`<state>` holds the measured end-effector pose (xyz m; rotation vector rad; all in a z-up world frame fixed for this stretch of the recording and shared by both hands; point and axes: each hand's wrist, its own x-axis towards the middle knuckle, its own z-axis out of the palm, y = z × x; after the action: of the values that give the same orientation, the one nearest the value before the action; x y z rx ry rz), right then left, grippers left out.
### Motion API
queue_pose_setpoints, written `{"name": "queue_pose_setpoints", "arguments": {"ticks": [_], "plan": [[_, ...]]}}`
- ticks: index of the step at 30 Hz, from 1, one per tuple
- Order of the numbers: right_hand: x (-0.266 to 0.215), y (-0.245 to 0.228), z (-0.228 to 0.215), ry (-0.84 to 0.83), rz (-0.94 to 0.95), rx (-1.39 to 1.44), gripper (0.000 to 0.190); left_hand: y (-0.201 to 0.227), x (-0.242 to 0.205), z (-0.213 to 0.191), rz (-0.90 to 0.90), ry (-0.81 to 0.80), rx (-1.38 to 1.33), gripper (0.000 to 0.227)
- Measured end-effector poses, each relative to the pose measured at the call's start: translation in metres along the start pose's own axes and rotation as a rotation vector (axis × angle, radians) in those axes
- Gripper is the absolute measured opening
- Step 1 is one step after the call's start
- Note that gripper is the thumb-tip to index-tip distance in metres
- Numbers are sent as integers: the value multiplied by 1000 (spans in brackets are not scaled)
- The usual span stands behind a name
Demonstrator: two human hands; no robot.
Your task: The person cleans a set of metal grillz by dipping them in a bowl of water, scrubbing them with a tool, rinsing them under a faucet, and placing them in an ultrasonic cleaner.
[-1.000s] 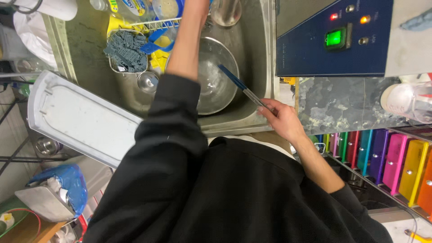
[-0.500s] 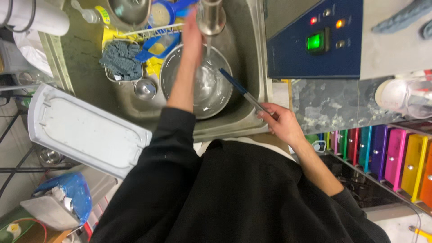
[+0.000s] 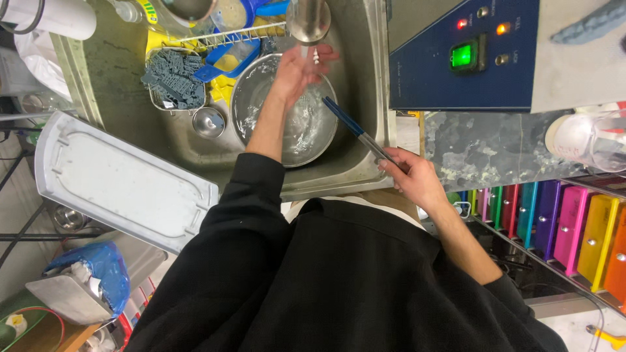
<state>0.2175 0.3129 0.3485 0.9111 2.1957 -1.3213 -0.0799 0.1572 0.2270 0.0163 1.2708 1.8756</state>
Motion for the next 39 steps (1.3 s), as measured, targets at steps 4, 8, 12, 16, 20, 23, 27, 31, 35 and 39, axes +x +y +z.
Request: {"name": "queue_pose_setpoints", "arguments": {"ticks": [4,8,12,16,20,23,27,31,35,39], "plan": [[-4,-13,-5,-9,-17,4,36,0,-13,-3,105,-43,-54,39],[-3,-17,-3,-12,-18,20,36,11,-31,1,89,-8,-156,51],[0,-15,2,-22,-44,39,33,17,-40,2,60,19,-62,68],[-5,-32,4,0,-6,135,42,4,-38,-15,137,-75,36,42],[2,-28,9,-5,-14,252,40,0,-35,-22,241,-97,291,25],[10,-28,12,-11,-37,226,46,8,-45,-14,199,16,540,26],[26,-32,14,-26,-99,291,40,22,-54,1,200,116,858,20],[36,-38,13,-59,-140,306,37,21,-57,3,304,96,891,28],[50,-28,18,-82,-161,409,41,16,-53,1,318,100,865,23],[55,-37,24,-131,-219,481,33,24,-63,1,384,104,925,31]]}}
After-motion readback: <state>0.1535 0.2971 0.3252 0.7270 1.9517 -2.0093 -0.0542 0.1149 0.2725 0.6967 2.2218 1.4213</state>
